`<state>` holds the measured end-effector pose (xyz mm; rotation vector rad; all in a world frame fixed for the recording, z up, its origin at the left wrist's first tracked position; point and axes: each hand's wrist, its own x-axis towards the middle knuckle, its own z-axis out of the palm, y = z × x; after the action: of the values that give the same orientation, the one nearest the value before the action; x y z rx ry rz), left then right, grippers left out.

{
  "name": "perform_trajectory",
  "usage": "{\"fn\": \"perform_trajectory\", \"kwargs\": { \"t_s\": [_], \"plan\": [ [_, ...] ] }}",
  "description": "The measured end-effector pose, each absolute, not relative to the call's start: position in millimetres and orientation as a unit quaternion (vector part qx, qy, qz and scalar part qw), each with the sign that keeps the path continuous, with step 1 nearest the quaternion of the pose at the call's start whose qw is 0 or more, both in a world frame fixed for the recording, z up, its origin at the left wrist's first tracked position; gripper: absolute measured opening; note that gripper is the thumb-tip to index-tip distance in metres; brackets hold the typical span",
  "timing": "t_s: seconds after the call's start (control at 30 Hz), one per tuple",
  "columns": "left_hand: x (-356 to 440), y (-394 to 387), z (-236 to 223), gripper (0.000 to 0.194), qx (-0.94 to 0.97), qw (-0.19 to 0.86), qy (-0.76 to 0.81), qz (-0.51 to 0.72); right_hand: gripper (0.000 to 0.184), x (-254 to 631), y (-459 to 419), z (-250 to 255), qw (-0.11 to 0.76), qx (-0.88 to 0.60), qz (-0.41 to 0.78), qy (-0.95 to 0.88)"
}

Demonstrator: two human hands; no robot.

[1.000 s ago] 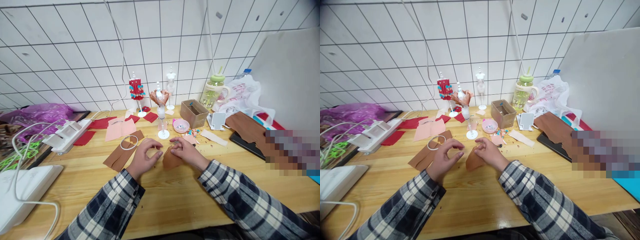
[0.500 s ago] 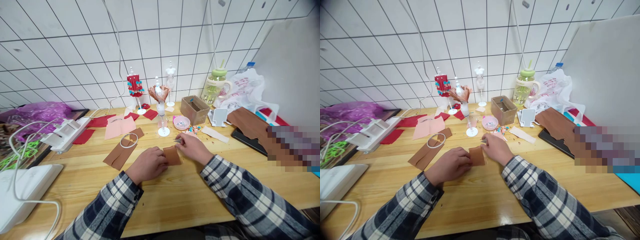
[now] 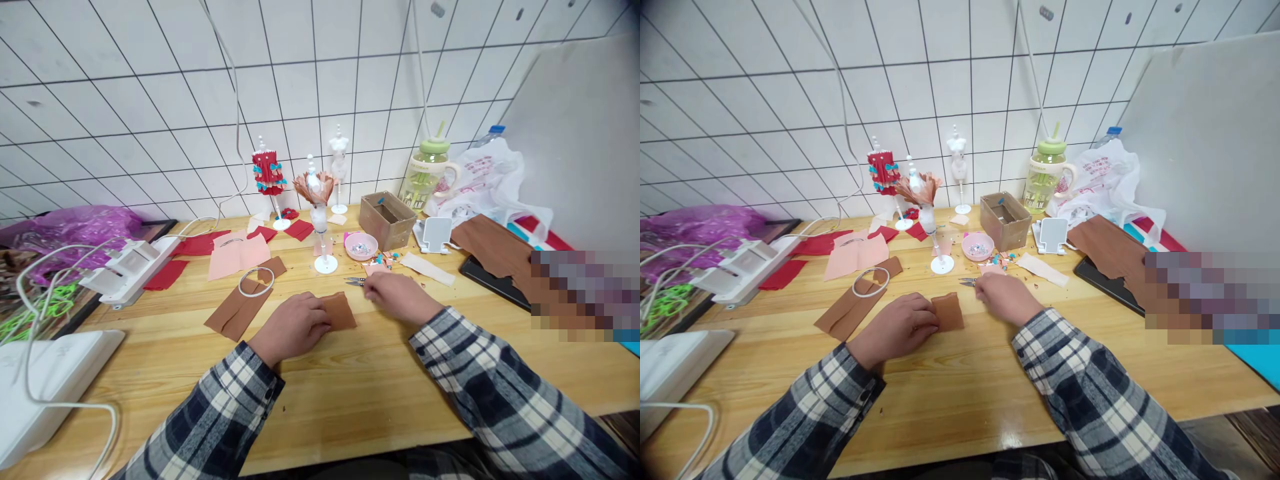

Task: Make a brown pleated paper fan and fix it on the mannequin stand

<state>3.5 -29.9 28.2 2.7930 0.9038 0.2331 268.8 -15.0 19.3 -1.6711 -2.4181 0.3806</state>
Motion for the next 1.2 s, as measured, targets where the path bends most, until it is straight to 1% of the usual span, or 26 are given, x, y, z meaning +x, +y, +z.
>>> {"fn": "perform_trajectory", "kwargs": {
  "t_s": [0.1,0.17,0.23,0.33,0.43,0.57,0.63,0.73,0.83,0.9,0.97,1.03,1.13,1.2],
  "plan": [
    [5,-31,29,0.019,0.944,0.107,0.301,0.083,0.027,292,-5,21,0.146,-0.643,0.023,-0.752],
    [6,-31,28,0.019,0.945,0.109,0.295,0.086,0.031,303,-1,21,0.162,-0.651,0.004,-0.742],
    [5,-31,27,0.019,0.946,0.109,0.293,0.091,0.03,308,1,19,0.151,-0.62,0.022,-0.77],
    [4,-31,26,0.019,0.943,0.104,0.299,0.101,0.025,308,3,15,0.11,-0.553,0.053,-0.824],
    [6,-32,26,0.02,0.943,0.105,0.296,0.111,0.023,308,5,13,0.085,-0.538,0.054,-0.837],
    [11,-34,26,0.02,0.952,0.133,0.255,0.107,0.023,313,7,11,0.098,-0.537,0.086,-0.833],
    [12,-34,26,0.02,0.953,0.146,0.241,0.105,0.021,315,8,8,0.124,-0.551,0.123,-0.816],
    [11,-35,26,0.02,0.951,0.168,0.234,0.111,0.018,317,7,6,0.179,-0.614,0.174,-0.749],
    [11,-35,25,0.02,0.945,0.194,0.232,0.122,0.024,316,6,11,0.26,-0.648,0.202,-0.687],
    [11,-35,24,0.02,0.934,0.202,0.25,0.155,0.03,313,4,18,0.329,-0.625,0.26,-0.658],
    [13,-36,23,0.019,0.903,0.206,0.304,0.223,0.036,303,0,22,0.388,-0.563,0.385,-0.619],
    [16,-36,22,0.02,0.845,0.231,0.378,0.298,0.044,287,-6,24,0.406,-0.495,0.525,-0.561],
    [20,-35,22,0.025,0.759,0.287,0.458,0.362,0.043,256,-16,21,0.429,-0.453,0.603,-0.497],
    [22,-34,21,0.026,0.736,0.291,0.478,0.381,0.042,238,-21,17,0.434,-0.436,0.634,-0.469]
  ]
}}
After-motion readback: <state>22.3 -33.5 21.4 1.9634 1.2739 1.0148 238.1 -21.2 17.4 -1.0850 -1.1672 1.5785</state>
